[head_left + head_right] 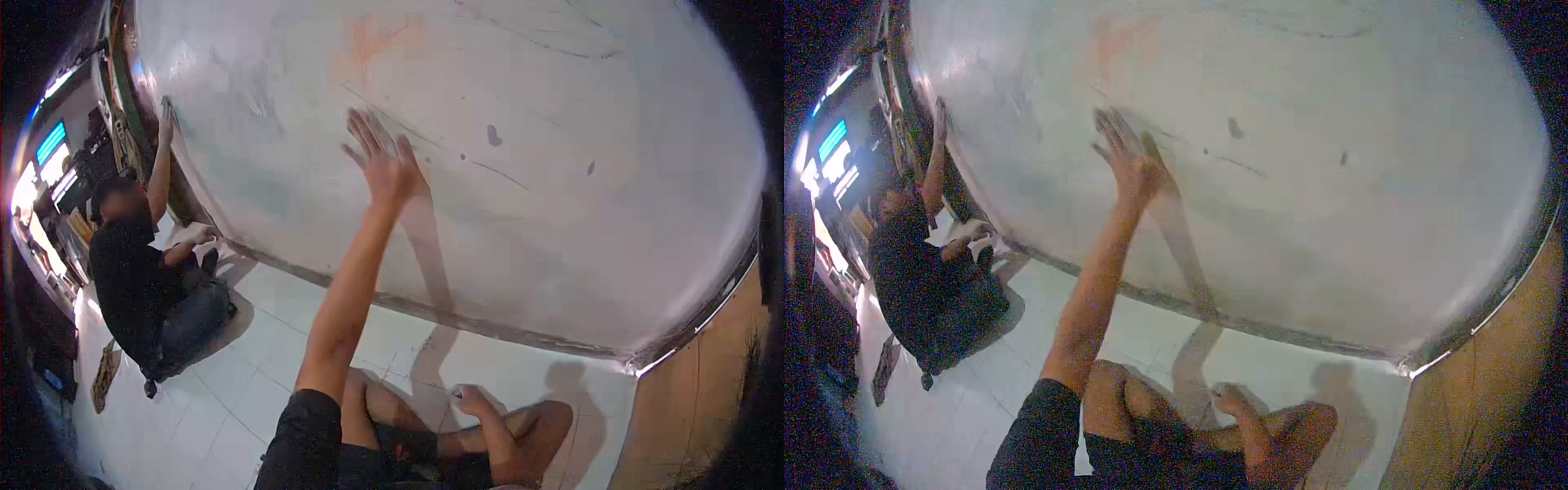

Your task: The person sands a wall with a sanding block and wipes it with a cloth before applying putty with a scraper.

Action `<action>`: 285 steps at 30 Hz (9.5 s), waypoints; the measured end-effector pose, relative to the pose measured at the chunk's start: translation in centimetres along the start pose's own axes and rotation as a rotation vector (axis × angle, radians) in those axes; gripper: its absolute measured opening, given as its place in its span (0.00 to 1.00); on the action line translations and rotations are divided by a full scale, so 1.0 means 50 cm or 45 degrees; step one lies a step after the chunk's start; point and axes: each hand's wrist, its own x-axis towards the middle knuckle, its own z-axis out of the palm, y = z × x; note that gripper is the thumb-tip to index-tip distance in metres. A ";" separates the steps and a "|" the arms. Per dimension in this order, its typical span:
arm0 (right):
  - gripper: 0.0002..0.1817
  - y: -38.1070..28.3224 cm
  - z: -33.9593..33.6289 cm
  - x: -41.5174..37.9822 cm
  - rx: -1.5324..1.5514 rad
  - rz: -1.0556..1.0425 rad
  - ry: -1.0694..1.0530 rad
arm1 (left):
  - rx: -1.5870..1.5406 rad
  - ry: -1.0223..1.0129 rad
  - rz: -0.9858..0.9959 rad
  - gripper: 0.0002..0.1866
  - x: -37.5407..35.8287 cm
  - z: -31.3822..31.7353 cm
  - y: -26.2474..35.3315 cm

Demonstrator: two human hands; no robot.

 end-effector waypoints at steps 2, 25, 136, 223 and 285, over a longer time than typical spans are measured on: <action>0.17 -0.021 -0.002 -0.005 -0.069 0.077 -0.031 | -0.012 0.052 -0.049 0.39 0.133 -0.040 -0.021; 0.15 0.037 0.027 0.049 -0.119 -0.055 0.006 | 0.005 -0.133 0.042 0.34 0.146 -0.089 -0.098; 0.10 0.011 0.022 0.078 0.118 -0.111 0.264 | -0.135 0.098 0.329 0.25 0.010 -0.070 -0.066; 0.29 0.171 0.053 0.119 0.339 0.300 0.507 | -1.492 -1.505 -1.586 0.23 -0.958 -0.147 0.004; 0.18 0.034 0.018 0.014 1.036 -0.064 0.633 | -1.918 -1.245 -1.557 0.05 -0.936 -0.188 0.070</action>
